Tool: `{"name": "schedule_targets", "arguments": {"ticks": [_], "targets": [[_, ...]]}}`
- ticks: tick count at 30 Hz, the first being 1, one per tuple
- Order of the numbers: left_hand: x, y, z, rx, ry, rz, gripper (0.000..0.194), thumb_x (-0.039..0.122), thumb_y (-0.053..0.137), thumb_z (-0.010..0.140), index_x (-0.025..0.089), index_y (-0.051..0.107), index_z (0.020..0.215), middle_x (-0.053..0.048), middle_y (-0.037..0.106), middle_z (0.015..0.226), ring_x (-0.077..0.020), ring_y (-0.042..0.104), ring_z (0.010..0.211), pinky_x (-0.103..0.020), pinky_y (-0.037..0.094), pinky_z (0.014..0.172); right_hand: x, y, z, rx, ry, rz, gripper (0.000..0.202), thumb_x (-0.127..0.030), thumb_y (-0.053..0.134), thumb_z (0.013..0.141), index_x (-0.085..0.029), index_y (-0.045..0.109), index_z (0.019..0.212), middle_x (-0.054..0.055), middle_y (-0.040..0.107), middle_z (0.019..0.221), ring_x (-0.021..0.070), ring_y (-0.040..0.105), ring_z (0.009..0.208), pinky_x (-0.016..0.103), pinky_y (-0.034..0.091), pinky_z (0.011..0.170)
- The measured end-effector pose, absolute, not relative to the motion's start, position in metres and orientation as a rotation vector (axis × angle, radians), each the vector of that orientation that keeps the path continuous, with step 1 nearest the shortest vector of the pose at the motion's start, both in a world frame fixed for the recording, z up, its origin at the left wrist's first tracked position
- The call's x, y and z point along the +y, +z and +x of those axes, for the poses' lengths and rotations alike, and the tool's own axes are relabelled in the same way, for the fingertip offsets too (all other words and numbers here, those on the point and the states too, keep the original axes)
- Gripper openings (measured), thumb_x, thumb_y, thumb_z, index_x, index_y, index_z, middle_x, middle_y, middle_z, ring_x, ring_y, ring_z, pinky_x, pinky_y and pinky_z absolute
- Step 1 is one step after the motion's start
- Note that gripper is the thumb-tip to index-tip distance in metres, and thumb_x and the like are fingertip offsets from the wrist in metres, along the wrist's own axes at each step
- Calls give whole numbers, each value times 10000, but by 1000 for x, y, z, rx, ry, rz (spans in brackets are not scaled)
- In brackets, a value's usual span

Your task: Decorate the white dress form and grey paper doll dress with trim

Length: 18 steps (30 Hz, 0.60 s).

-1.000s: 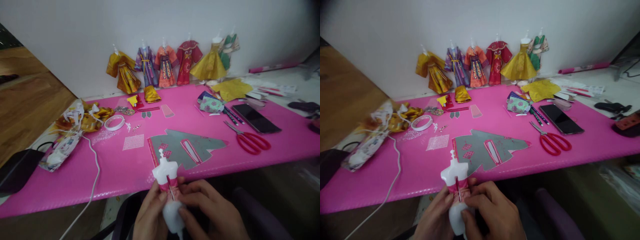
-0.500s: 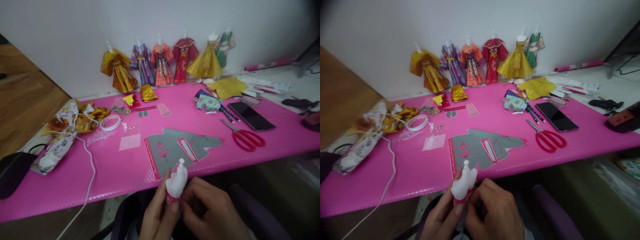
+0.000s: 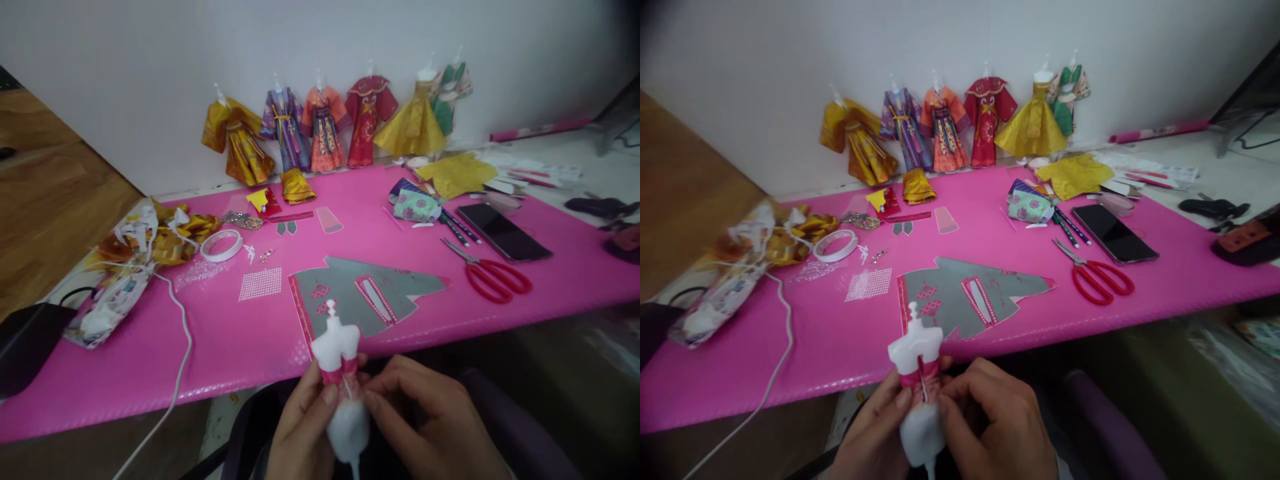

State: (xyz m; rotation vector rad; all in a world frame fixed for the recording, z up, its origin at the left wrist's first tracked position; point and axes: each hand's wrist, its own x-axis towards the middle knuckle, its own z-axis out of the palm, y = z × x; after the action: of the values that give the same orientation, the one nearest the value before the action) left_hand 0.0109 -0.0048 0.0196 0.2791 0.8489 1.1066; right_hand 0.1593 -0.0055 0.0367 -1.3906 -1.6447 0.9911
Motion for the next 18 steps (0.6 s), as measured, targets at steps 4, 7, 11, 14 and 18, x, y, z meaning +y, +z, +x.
{"name": "schedule_targets", "arguments": {"ticks": [4, 7, 11, 14, 18], "targets": [[0, 22, 10, 860, 1158, 181, 308, 236, 831, 644, 204, 792, 948, -121, 778, 957, -327, 689, 991, -440, 484, 961, -9, 32, 161, -1771, 859, -1267, 142, -188, 565, 873, -239, 663, 963, -2, 661, 846, 112, 655, 689, 186, 530, 602], [1, 24, 9, 871, 1177, 160, 313, 224, 838, 630, 202, 793, 940, -118, 782, 934, -319, 691, 985, -430, 483, 962, -16, 22, 155, -1884, 727, -1293, 368, -234, 671, 789, -253, 579, 1145, 35, 660, 1002, 173, 688, 832, 246, 584, 681], [2, 25, 10, 882, 1183, 165, 338, 223, 830, 640, 194, 784, 974, -129, 781, 943, -328, 690, 998, -438, 472, 977, -24, 6, 140, -1817, 771, -1363, 534, -410, 732, 749, -263, 501, 1208, 75, 644, 1119, 246, 693, 944, 287, 611, 661], [1, 24, 11, 875, 1169, 164, 306, 236, 829, 647, 199, 792, 948, -129, 783, 943, -326, 689, 1002, -432, 465, 987, -26, 1, 133, -1706, 845, -1340, 493, -378, 703, 774, -264, 504, 1210, 84, 629, 1150, 245, 685, 969, 292, 601, 706], [-2, 19, 8, 776, 1212, 197, 331, 263, 796, 701, 280, 765, 1030, -86, 777, 1003, -277, 689, 1002, -388, 487, 959, -21, 9, 132, -1419, 1123, -1309, 406, -238, 693, 712, -249, 581, 1102, 64, 654, 1068, 211, 671, 867, 287, 560, 709]]}}
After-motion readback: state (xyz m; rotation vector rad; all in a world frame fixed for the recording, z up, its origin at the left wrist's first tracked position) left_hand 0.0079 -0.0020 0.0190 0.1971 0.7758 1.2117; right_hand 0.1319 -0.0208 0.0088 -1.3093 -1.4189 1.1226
